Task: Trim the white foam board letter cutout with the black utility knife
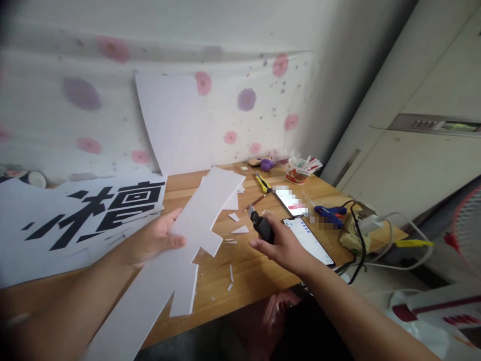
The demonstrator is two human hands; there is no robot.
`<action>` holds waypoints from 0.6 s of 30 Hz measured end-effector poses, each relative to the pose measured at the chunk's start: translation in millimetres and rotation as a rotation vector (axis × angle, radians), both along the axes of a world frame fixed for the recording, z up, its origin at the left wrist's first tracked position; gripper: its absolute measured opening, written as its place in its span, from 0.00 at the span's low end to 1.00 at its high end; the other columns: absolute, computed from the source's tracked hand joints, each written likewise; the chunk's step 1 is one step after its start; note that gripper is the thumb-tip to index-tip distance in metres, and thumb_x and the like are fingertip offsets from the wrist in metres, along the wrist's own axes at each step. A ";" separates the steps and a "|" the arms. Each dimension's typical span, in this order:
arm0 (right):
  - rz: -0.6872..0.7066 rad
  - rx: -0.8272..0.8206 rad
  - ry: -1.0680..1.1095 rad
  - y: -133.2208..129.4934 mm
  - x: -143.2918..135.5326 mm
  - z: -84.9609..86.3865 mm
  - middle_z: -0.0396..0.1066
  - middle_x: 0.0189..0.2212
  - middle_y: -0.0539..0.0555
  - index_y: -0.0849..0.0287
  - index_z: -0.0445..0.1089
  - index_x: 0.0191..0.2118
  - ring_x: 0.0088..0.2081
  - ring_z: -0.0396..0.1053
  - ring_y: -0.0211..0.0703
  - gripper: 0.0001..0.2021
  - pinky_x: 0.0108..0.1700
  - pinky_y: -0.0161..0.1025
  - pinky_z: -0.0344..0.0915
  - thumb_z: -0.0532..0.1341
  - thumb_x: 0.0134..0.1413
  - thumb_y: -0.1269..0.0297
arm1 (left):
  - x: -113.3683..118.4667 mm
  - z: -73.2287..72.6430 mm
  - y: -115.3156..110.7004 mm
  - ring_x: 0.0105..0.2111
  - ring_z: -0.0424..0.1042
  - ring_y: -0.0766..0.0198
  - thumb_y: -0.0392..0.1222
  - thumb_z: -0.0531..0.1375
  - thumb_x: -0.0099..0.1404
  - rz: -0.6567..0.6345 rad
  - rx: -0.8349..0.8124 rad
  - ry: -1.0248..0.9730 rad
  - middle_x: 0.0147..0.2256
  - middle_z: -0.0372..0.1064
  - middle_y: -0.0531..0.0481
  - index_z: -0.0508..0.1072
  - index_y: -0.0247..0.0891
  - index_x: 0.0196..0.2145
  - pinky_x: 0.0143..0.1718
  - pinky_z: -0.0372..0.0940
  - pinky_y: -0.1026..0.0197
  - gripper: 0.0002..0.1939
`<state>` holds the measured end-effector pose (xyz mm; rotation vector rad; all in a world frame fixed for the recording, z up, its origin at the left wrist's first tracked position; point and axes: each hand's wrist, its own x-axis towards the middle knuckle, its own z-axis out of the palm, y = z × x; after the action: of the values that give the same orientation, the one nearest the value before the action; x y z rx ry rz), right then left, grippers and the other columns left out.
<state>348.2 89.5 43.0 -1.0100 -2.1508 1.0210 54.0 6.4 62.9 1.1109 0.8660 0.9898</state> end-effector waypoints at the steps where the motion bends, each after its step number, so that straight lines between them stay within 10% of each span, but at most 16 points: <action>1: 0.037 -0.054 0.061 -3.8 -1.2 2.6 0.62 0.26 0.46 0.56 0.59 0.37 0.19 0.60 0.35 0.19 0.20 0.34 0.58 0.65 0.53 0.48 | 1.6 -1.1 1.5 0.40 0.76 0.56 0.43 0.72 0.56 -0.017 -0.003 0.010 0.45 0.74 0.41 0.60 0.39 0.59 0.37 0.71 0.62 0.38; 6: 0.359 -0.312 0.313 -9.2 -6.9 14.4 0.67 0.30 0.50 0.57 0.59 0.36 0.27 0.69 0.38 0.16 0.26 0.35 0.64 0.63 0.56 0.51 | 18.3 -3.9 11.5 0.50 0.73 0.50 0.40 0.70 0.58 -0.183 0.033 -0.024 0.60 0.63 0.38 0.56 0.43 0.63 0.45 0.72 0.58 0.40; 12: 0.339 -0.460 0.347 -3.9 0.9 12.6 0.64 0.25 0.46 0.59 0.65 0.31 0.26 0.60 0.32 0.12 0.25 0.29 0.59 0.61 0.36 0.78 | 28.3 -4.2 16.3 0.56 0.69 0.52 0.39 0.69 0.59 -0.169 0.120 -0.044 0.66 0.52 0.45 0.52 0.54 0.65 0.47 0.70 0.64 0.43; 18: 0.431 -0.459 0.318 -0.1 3.2 8.3 0.69 0.30 0.51 0.62 0.70 0.38 0.31 0.66 0.37 0.11 0.33 0.36 0.63 0.60 0.45 0.73 | 23.8 -11.6 19.4 0.59 0.65 0.55 0.39 0.69 0.60 -0.130 0.103 -0.042 0.66 0.53 0.49 0.52 0.57 0.65 0.50 0.67 0.67 0.43</action>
<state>351.3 89.4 51.3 -0.5154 -1.9444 1.8073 77.8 25.8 51.3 1.2141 0.7059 0.9546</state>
